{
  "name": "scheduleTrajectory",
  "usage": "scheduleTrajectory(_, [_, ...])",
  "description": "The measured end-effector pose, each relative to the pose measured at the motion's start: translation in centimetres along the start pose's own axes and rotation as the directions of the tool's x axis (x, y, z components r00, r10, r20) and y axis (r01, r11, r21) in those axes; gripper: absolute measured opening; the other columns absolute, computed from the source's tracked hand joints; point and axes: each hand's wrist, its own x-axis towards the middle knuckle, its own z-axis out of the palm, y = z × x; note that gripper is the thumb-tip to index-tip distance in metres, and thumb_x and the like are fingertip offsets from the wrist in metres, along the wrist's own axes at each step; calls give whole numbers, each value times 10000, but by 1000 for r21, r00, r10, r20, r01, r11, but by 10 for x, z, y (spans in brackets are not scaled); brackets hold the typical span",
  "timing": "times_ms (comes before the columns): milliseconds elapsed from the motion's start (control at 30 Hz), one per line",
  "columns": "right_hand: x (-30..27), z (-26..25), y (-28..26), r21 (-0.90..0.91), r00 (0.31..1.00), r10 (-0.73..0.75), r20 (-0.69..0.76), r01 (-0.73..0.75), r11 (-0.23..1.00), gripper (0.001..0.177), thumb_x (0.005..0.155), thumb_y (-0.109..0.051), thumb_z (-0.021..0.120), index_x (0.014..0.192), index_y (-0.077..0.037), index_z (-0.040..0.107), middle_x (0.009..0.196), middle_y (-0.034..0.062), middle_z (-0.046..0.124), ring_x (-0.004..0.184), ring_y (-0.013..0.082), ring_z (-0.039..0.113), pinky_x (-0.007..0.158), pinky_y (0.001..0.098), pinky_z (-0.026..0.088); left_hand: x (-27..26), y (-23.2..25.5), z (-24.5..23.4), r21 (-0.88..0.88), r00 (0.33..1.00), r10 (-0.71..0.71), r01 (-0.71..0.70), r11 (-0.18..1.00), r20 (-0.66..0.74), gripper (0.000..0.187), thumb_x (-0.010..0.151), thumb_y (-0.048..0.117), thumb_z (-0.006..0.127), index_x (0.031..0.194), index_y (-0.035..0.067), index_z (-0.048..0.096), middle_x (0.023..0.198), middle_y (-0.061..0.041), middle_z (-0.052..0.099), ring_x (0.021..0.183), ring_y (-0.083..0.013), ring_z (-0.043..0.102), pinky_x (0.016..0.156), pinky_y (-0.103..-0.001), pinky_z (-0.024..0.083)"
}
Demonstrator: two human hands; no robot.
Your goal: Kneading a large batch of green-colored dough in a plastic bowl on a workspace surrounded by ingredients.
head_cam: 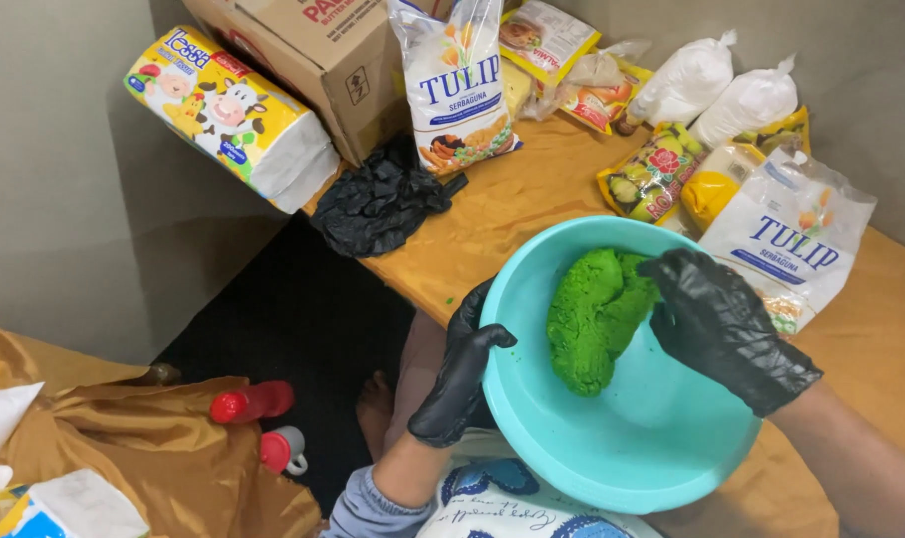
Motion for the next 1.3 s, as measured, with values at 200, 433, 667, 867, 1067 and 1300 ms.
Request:
scheduleTrajectory(200, [31,28,-28,71,593,-347,726,437,897,1505,400,12,880,1633,-377,109,1742,101,34,1568,443,129,1194,652,255,-4,6,4,1,1000,-14,14,1000,-8,782,572,-3,726,1342,116,653,1065,-135,683,871,-264,654,703,-342,557])
scheduleTrajectory(433, [16,27,1,359,827,-149,543,-68,931,1188,527,-512,833,1598,-256,387,1482,160,538,1350,414,543,1059,539,493,-15,10,15,-118,992,48,-61,991,-114,749,577,-59,668,1315,69,679,1038,-179,714,828,-277,676,700,-359,545])
scheduleTrajectory(667, [6,-43,-11,355,552,-35,833,-486,799,822,610,-658,941,1210,-142,721,1081,198,798,1106,404,738,1008,499,594,-13,5,17,-119,986,101,-117,986,-133,708,552,-76,672,1244,69,717,995,-177,735,793,-272,694,693,-345,553])
scheduleTrajectory(867, [-12,-45,-43,424,413,-165,896,-682,596,595,620,-512,1001,1099,-210,819,1025,88,879,1076,282,806,961,416,656,0,-27,2,-154,986,106,-125,980,-127,700,598,-90,673,1278,73,703,1063,-208,734,873,-281,705,744,-357,560])
scheduleTrajectory(1067, [-30,-24,-98,273,274,-44,961,-904,330,978,677,-453,930,1489,-132,489,1143,176,767,902,338,807,937,451,638,-1,-28,5,-128,977,210,-212,969,-28,652,723,-20,688,1364,97,648,1216,-143,696,1100,-210,631,865,-386,545])
scheduleTrajectory(1300, [11,-70,-126,147,176,-84,981,-951,-271,926,779,-178,801,1546,38,327,1234,335,604,1007,536,695,948,610,559,10,-37,-8,-11,965,260,-260,966,32,744,642,-3,673,1375,119,625,1237,-119,669,1163,-246,617,925,-424,515])
